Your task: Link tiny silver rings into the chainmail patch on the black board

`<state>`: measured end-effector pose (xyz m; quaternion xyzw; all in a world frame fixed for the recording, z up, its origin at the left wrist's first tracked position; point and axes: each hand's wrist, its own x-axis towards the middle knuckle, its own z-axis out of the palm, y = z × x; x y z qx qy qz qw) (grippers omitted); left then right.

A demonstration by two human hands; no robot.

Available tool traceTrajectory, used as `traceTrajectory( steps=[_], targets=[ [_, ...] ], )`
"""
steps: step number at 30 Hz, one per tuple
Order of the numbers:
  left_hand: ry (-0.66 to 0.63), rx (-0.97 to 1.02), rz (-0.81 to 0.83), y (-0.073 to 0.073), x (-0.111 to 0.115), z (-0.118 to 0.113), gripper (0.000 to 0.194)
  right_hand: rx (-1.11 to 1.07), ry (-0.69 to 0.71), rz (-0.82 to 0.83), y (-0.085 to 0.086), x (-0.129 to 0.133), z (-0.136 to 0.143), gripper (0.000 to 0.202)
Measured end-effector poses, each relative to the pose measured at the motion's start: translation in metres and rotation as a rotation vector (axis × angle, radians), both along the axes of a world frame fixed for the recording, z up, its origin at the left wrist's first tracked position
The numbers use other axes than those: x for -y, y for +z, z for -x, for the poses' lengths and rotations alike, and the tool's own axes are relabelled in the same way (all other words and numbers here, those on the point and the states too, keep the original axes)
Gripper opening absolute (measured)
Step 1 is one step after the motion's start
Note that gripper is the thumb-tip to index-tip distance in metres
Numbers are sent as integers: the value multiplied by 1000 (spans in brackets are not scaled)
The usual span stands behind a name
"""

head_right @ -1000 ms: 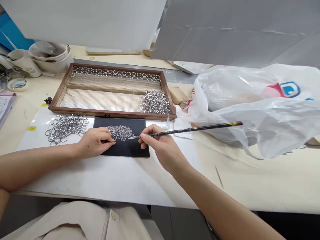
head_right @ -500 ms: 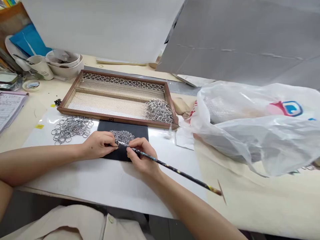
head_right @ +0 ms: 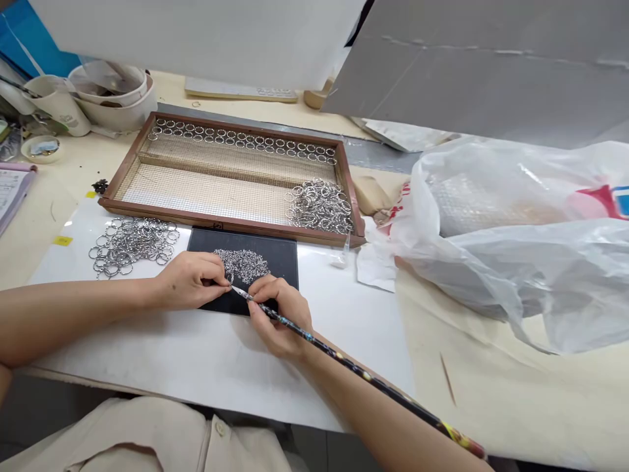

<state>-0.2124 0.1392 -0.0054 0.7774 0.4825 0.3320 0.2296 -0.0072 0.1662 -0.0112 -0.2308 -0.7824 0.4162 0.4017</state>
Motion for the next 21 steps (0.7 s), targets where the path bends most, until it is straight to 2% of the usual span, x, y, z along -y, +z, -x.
traceTrajectory(
  steps=[21],
  targets=[
    [-11, -21, 20, 1, 0, 1, 20, 53, -19, -56, -2, -1, 1, 15]
  ],
)
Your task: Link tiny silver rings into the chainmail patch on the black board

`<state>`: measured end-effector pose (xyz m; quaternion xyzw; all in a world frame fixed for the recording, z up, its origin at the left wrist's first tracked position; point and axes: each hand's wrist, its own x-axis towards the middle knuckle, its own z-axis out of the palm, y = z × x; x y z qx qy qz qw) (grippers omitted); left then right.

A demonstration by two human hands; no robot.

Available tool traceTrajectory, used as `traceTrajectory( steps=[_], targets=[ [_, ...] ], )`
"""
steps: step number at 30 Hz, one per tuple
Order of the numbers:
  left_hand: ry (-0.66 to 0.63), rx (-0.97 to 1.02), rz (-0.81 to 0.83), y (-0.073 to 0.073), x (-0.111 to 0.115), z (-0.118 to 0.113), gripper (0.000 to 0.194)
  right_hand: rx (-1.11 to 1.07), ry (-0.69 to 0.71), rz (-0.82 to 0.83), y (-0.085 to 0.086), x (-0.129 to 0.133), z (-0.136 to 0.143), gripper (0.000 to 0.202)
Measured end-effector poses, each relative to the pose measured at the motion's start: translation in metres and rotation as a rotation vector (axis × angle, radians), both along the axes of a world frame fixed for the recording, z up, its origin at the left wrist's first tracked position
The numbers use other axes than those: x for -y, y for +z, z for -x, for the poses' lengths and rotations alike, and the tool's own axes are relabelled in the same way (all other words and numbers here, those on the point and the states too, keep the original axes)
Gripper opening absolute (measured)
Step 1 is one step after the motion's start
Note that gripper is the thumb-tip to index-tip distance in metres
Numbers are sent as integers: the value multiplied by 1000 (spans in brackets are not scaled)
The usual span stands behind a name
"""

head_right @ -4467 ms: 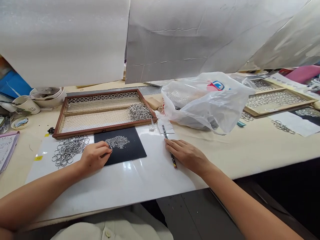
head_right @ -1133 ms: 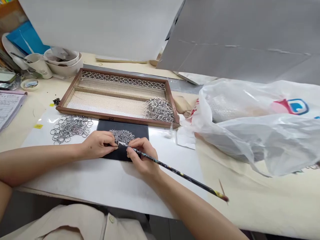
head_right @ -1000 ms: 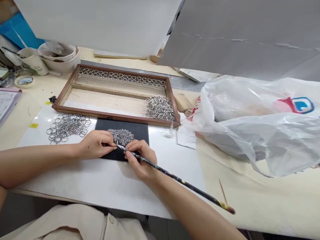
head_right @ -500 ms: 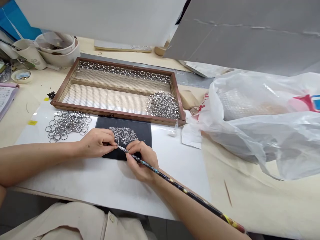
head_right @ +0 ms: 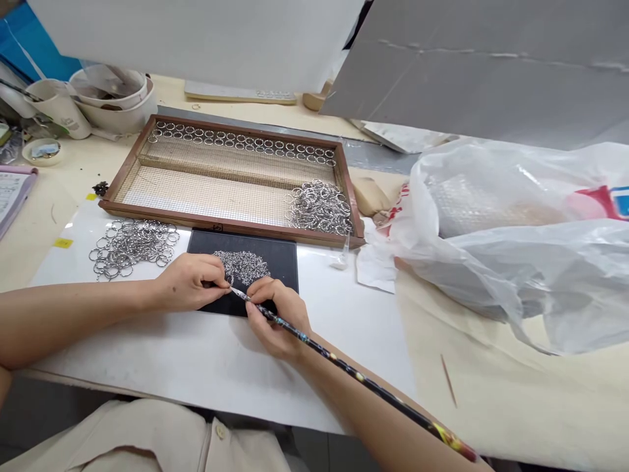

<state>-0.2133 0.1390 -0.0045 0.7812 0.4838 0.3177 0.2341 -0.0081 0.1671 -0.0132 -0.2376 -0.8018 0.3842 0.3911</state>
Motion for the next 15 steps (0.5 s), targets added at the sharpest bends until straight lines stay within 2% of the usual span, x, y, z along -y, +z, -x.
traceTrajectory(
  steps=[15],
  targets=[
    [13, -14, -19, -1, 0, 0, 18, 13, -21, 10, 0, 1, 0, 16]
  ],
)
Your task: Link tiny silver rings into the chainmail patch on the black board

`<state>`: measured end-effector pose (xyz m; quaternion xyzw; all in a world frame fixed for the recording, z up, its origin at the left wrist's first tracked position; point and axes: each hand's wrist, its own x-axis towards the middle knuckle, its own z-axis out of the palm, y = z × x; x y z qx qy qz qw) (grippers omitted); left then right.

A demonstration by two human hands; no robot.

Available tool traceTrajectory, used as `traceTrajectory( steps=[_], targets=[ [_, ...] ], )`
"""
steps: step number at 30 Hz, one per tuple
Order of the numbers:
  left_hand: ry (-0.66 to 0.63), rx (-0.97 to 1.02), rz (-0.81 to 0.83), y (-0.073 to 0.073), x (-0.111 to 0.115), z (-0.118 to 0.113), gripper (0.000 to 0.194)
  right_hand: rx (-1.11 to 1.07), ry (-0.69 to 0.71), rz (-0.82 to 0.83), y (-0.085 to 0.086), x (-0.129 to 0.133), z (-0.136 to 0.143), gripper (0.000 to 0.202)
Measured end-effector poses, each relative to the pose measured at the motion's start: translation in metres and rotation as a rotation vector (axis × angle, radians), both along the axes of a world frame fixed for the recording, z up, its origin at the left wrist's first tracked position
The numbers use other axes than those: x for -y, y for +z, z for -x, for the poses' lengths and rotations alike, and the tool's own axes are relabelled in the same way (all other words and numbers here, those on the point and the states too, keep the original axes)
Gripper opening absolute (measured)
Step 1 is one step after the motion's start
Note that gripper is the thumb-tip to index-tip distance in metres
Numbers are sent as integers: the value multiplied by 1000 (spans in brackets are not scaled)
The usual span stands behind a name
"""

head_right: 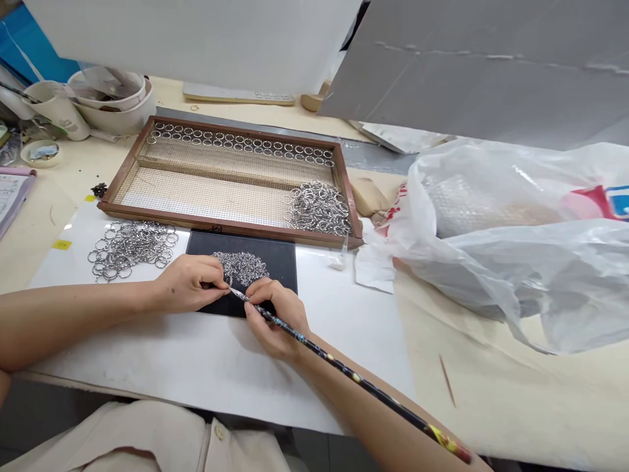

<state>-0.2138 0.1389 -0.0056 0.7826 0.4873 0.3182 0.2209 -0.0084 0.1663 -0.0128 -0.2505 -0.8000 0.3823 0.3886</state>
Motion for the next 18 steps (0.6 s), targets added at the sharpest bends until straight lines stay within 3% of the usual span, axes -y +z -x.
traceTrajectory(
  steps=[7, 12, 18],
  targets=[
    [-4, 17, -21, 0, -1, -1, 18, -25, 3, -1, 2, 1, 0, 16],
    [-10, 12, -11, 1, 0, 0, 19, -104, -15, 143, 7, -1, -2, 11],
    [-21, 61, -2, 2, -1, 0, 21, -55, -199, 272, 6, -12, -12, 14]
  ],
)
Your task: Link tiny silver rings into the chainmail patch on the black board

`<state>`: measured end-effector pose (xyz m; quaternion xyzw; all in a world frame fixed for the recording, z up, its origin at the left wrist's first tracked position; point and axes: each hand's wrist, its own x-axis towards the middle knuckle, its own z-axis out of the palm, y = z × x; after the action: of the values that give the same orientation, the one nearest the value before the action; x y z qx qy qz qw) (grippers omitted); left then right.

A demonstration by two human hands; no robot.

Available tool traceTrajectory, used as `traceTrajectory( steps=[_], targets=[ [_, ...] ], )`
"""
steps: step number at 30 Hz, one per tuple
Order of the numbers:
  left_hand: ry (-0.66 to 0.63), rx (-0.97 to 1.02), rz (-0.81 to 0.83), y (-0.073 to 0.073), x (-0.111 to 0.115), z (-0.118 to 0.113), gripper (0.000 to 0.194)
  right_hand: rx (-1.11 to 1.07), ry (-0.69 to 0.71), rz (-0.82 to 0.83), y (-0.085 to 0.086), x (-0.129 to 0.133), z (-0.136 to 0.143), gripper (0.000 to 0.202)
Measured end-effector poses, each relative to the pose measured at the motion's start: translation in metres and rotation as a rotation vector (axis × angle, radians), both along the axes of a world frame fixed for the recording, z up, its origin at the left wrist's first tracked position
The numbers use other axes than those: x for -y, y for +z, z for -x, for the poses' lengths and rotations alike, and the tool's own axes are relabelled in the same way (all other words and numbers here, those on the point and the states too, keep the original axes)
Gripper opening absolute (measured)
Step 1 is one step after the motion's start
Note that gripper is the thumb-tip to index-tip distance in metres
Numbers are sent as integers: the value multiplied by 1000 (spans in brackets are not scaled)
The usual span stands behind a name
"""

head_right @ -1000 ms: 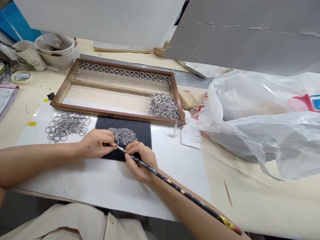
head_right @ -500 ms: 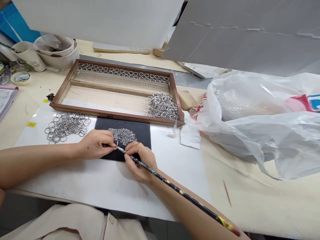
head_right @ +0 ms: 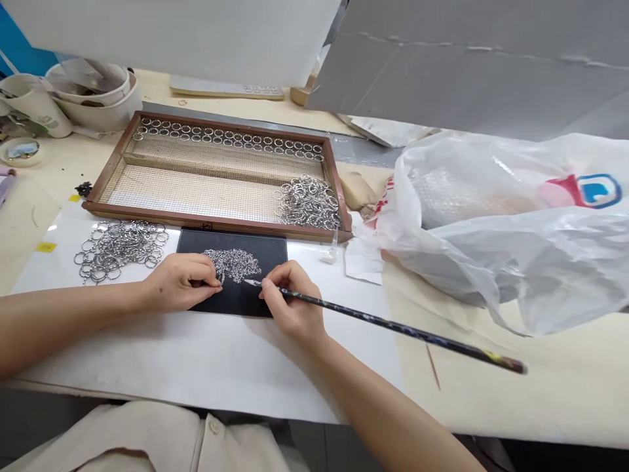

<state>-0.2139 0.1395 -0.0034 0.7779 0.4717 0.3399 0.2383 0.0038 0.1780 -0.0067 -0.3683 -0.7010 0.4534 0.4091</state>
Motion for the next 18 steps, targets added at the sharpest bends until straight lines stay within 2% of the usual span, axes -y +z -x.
traceTrajectory(
  steps=[6, 18],
  targets=[
    [3, -3, 6, 0, 0, -1, 18, 129, -15, 15, -2, -3, 2, 18],
    [8, -7, 22, 0, 0, -1, 17, 161, 34, -4, -3, -2, 5, 18]
  ],
)
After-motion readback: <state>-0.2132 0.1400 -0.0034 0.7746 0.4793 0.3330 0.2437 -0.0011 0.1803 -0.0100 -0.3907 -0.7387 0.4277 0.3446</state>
